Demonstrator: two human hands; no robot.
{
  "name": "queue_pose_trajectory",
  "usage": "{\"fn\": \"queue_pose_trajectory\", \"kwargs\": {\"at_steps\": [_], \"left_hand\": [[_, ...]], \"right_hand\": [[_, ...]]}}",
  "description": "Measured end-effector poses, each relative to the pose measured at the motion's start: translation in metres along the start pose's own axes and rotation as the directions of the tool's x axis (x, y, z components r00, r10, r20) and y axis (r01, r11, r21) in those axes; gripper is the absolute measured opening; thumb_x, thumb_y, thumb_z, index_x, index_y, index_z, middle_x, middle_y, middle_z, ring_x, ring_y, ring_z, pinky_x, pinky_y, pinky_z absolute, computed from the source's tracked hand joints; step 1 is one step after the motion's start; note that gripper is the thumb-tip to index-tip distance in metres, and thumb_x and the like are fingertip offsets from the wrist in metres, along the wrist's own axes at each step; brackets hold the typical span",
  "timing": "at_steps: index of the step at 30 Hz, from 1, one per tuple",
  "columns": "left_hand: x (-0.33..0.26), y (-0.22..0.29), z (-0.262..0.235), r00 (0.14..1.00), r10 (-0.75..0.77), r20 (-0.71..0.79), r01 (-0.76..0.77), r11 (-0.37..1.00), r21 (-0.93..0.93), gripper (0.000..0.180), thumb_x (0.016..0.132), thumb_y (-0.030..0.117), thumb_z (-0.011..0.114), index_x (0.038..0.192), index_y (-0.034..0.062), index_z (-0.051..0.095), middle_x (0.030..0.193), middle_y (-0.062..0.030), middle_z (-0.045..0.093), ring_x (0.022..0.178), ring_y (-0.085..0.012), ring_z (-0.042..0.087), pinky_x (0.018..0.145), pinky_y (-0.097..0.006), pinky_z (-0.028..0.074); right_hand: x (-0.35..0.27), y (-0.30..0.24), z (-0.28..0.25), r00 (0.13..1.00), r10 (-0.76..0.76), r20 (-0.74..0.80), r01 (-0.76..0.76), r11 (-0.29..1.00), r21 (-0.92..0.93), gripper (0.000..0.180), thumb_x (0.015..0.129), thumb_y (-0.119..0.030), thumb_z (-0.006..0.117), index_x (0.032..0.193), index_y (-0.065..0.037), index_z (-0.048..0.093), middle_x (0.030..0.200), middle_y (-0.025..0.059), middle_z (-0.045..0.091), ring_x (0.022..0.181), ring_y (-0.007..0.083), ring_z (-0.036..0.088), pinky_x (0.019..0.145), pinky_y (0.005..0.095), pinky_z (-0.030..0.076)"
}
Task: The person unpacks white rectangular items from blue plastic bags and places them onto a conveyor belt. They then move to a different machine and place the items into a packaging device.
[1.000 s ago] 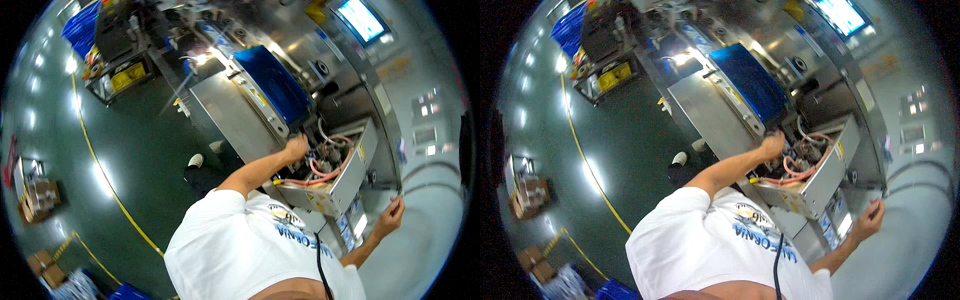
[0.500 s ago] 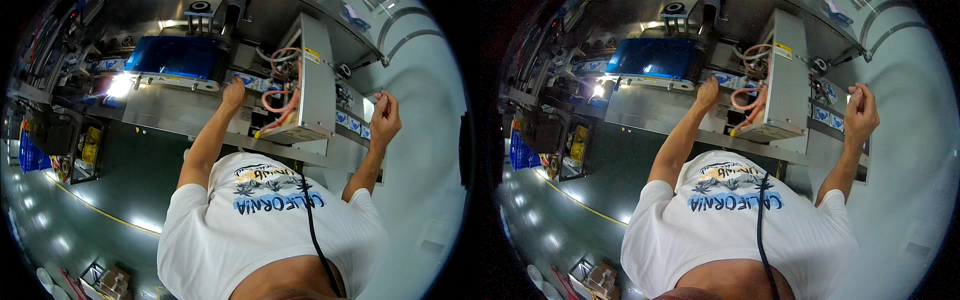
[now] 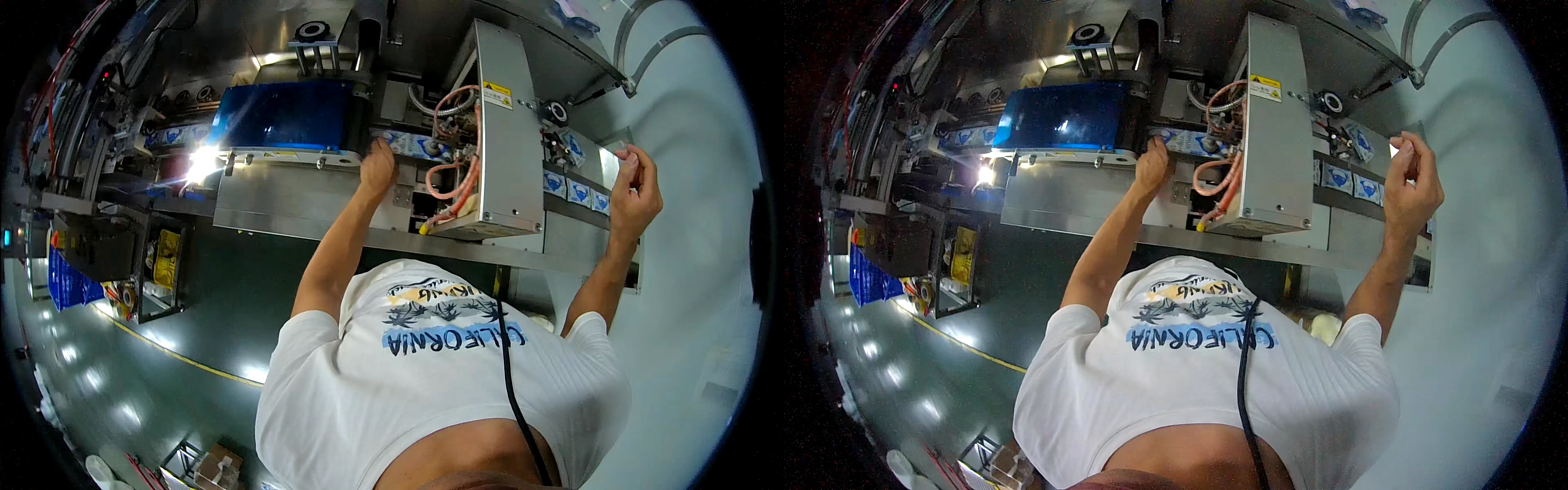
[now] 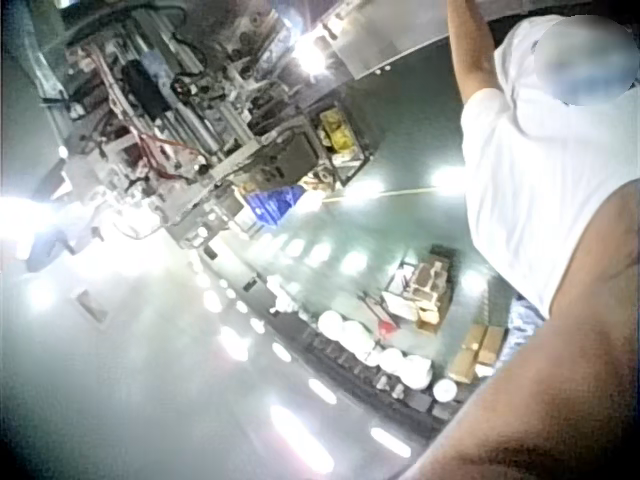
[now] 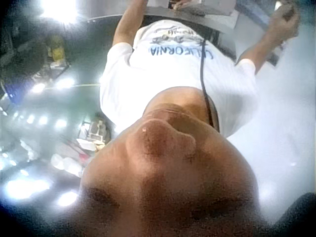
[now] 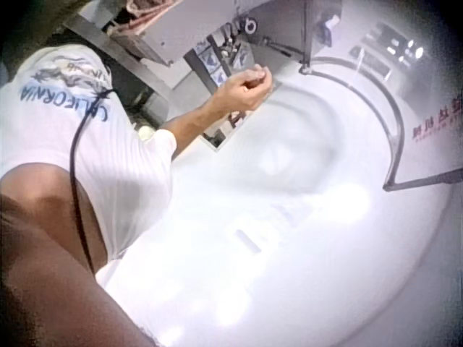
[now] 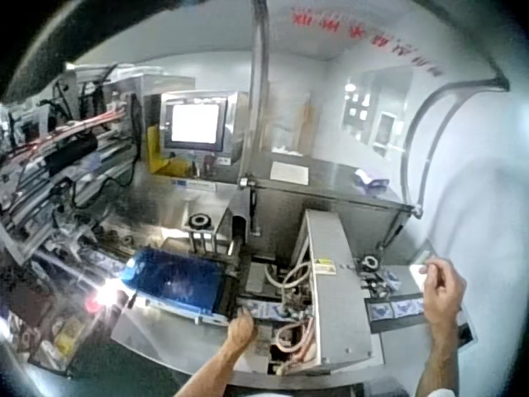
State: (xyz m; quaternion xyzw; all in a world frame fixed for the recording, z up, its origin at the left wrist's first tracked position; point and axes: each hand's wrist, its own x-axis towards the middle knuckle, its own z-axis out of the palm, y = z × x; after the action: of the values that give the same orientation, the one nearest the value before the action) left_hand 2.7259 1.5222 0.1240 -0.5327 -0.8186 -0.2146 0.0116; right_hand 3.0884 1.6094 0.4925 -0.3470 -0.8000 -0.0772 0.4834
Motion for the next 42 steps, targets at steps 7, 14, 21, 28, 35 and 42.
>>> {"fn": "queue_pose_trajectory", "kwargs": {"at_steps": [7,14,21,28,35,42], "left_hand": [[0.010,-0.007,0.006,0.997,0.047,0.063,-0.032,0.975,-0.222,0.061,0.082,0.014,0.074,0.131,-0.0111,0.048,0.127,-0.0300,0.059,0.086,-0.0422,0.074,0.070,-0.045,0.062],[-0.002,-0.005,-0.007,1.000,0.000,0.025,0.002,0.994,-0.105,0.079,0.081,0.018,0.077,0.143,-0.0163,0.040,0.136,-0.0319,0.055,0.087,-0.0350,0.076,0.070,-0.038,0.063],[-0.001,-0.001,-0.009,0.997,-0.030,0.069,0.034,0.997,-0.069,0.094,0.075,0.023,0.085,0.146,-0.0155,0.037,0.139,-0.0293,0.055,0.088,-0.0316,0.076,0.070,-0.033,0.063],[0.002,-0.007,0.006,0.997,0.014,0.077,-0.006,0.996,-0.093,0.098,0.070,0.021,0.088,0.145,-0.0125,0.036,0.132,-0.0264,0.059,0.087,-0.0327,0.075,0.071,-0.036,0.063],[0.008,-0.015,0.003,0.996,0.048,0.075,-0.035,0.986,-0.165,0.084,0.072,0.019,0.087,0.137,-0.0095,0.042,0.128,-0.0245,0.058,0.093,-0.0353,0.074,0.073,-0.039,0.063],[0.002,0.003,-0.033,0.994,0.002,0.108,0.025,0.967,-0.252,0.091,0.074,0.013,0.085,0.145,-0.0141,0.034,0.140,-0.0311,0.047,0.098,-0.0424,0.072,0.077,-0.041,0.063]], "right_hand": [[0.021,-0.043,0.025,0.998,-0.041,-0.040,0.041,0.999,0.000,0.014,0.102,-0.008,0.063,0.112,-0.005,0.073,0.095,0.0052,0.080,0.080,0.0099,0.074,0.062,0.0238,0.056],[0.057,-0.071,0.041,0.975,-0.219,0.037,0.217,0.975,0.055,0.012,0.100,-0.004,0.064,0.110,-0.002,0.071,0.093,0.0069,0.078,0.066,0.0078,0.066,0.057,0.0236,0.052],[0.090,-0.119,0.082,0.937,-0.273,0.218,0.231,0.952,0.198,0.015,0.096,0.000,0.065,0.111,-0.002,0.067,0.097,0.0077,0.073,0.059,0.0110,0.061,0.054,0.0263,0.049],[0.092,-0.123,0.096,0.917,-0.328,0.227,0.282,0.936,0.212,0.019,0.096,0.000,0.065,0.114,-0.002,0.066,0.099,0.0087,0.072,0.058,0.0146,0.061,0.054,0.0288,0.049],[0.085,-0.104,0.078,0.926,-0.312,0.212,0.288,0.948,0.135,0.015,0.097,-0.003,0.067,0.112,-0.004,0.068,0.094,0.0058,0.072,0.057,0.0105,0.058,0.052,0.0272,0.047],[0.059,-0.079,0.054,0.955,-0.186,0.229,0.174,0.982,0.069,0.016,0.099,-0.006,0.066,0.115,-0.004,0.069,0.102,0.0067,0.076,0.071,0.0114,0.071,0.060,0.0261,0.057]]}}
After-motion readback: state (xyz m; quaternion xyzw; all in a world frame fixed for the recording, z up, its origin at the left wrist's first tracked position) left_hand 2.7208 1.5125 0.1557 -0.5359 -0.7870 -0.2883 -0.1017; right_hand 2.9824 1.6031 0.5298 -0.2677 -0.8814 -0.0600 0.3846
